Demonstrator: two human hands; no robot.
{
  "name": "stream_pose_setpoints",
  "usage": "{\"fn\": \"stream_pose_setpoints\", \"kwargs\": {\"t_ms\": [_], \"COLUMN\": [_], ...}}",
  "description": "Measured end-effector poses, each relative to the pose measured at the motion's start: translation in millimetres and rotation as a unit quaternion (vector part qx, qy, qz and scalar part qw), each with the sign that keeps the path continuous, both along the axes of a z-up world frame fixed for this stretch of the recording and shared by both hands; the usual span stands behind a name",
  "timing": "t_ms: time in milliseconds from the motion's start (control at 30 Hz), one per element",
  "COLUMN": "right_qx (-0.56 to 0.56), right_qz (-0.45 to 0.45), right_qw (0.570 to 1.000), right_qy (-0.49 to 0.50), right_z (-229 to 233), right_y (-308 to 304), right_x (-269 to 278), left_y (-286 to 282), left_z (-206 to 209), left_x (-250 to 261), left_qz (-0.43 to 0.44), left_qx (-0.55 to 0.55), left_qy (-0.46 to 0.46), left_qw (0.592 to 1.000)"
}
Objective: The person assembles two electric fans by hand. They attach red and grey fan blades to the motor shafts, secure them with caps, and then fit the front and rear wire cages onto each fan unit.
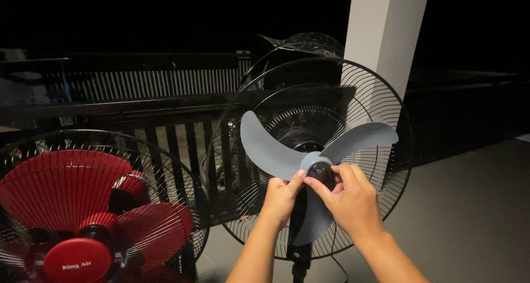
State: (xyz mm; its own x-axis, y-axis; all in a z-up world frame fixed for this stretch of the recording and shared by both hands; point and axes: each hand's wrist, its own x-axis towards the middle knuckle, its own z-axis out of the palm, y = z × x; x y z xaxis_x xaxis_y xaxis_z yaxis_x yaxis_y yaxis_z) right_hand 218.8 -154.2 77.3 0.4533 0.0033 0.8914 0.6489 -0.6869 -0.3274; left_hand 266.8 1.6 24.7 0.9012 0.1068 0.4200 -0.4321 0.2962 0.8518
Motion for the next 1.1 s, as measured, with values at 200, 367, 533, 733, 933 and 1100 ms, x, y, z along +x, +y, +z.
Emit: {"fn": "stream_pose_setpoints", "kwargs": {"t_ms": [200,367,533,733,933,1100], "right_qx": [-0.102,-0.043,-0.029,-0.027,0.003,-0.040], "right_qz": [0.040,0.098,0.077,0.097,0.074,0.076], "right_qw": [0.990,0.993,0.995,0.993,0.996,0.995], "right_qy": [-0.089,-0.058,-0.064,-0.065,-0.057,-0.053], "right_z": [1,-4,-10,-8,-15,-17], "right_y": [-6,-8,0,0,4,4], "right_x": [-6,-4,-3,-8,-7,-8], "left_y": [-1,-1,0,-1,-1,0], "left_z": [-3,-6,-3,1,1,1], "left_x": [4,7,5,2,2,2], "left_qz": [0.008,0.004,-0.021,-0.015,0.002,-0.001], "left_qx": [0.012,0.011,-0.007,-0.007,0.005,0.003], "left_qy": [-0.002,-0.010,-0.030,-0.022,-0.014,-0.016], "left_qw": [1.000,1.000,0.999,1.000,1.000,1.000]}}
